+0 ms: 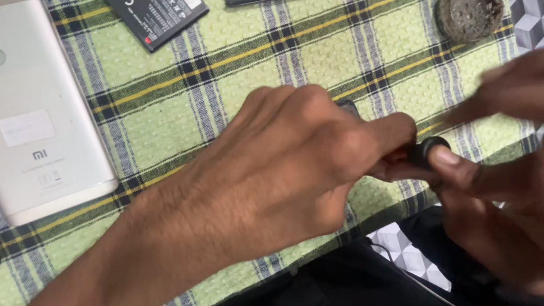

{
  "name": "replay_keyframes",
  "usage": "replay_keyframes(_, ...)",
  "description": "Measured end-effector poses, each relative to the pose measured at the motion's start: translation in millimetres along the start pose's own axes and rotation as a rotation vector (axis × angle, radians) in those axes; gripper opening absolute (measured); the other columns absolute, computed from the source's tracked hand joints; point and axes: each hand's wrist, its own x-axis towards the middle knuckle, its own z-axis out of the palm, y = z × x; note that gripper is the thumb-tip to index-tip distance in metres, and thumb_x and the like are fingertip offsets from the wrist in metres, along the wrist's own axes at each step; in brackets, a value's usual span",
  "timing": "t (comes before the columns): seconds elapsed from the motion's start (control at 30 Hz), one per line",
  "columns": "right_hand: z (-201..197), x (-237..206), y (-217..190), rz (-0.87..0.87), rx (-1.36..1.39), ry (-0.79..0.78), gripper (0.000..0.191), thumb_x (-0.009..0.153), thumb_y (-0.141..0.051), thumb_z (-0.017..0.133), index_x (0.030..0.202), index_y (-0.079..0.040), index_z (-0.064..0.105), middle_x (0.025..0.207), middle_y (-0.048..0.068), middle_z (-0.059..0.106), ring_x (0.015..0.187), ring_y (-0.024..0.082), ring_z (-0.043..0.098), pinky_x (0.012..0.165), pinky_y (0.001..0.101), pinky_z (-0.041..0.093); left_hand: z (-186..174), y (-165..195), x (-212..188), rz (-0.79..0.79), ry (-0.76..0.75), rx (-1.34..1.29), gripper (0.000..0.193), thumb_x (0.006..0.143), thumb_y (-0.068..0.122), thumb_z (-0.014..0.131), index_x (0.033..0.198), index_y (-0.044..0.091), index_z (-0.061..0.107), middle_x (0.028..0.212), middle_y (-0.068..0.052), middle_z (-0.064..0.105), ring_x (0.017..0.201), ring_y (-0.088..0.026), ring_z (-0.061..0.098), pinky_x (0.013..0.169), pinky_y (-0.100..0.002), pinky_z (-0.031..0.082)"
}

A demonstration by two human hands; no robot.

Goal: The person uses a screwdriver to remove and reinstall screws on the back of a disassembled smartphone. They handle the phone, battery, and back cover while working on a plaid-covered table with other phone parts nearby.

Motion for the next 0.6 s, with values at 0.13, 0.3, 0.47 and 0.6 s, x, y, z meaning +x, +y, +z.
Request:
replay_keyframes(0.13,-6,9,8,-0.037,0.063,-0.101,0.029,0.079,0.001,0.076,0.1,-0.006,0.058,0.102,0.018,0.066,0.079,0.031,0.076,0.068,0.0448,0.061,1,-5,-3,-0.094,-0.107,-0.079,0.042,0.083,-0.018,0.049,0.113,0.001,0.072,0.051,-0.003,0.061,0.037,-0.007,0.057,0.035,-0.029,0.039)
replay_keyframes(0.3,0,20,8,-0.111,0.08,-0.055,0.036,0.081,0.003,0.076,0.108,-0.007,0.054,0.109,0.019,0.063,0.081,0.029,0.078,0.065,0.0358,0.066,-17,6,0,-0.107,-0.106,-0.156,0.042,0.084,-0.017,0.052,0.115,0.004,0.073,0.043,0.0,0.053,0.031,-0.005,0.049,0.033,-0.028,0.036)
replay_keyframes(0.47,5,8,-11,0.219,0.106,-0.08,0.02,0.084,0.004,0.075,0.091,-0.006,0.059,0.101,0.021,0.067,0.078,0.019,0.078,0.061,0.0298,0.063,-24,13,1,-0.092,-0.106,-0.115,0.036,0.095,-0.006,0.056,0.118,0.013,0.076,0.041,0.002,0.049,0.031,-0.004,0.042,0.036,-0.026,0.035)
replay_keyframes(0.6,1,-3,-8,0.334,0.067,-0.184,0.023,0.084,0.0,0.075,0.071,-0.015,0.064,0.092,0.017,0.073,0.081,0.017,0.078,0.06,0.0277,0.062,-7,4,8,-0.016,-0.037,-0.169,0.012,0.096,0.006,0.065,0.099,0.005,0.077,0.038,0.0,0.048,0.027,-0.007,0.037,0.028,-0.028,0.029)
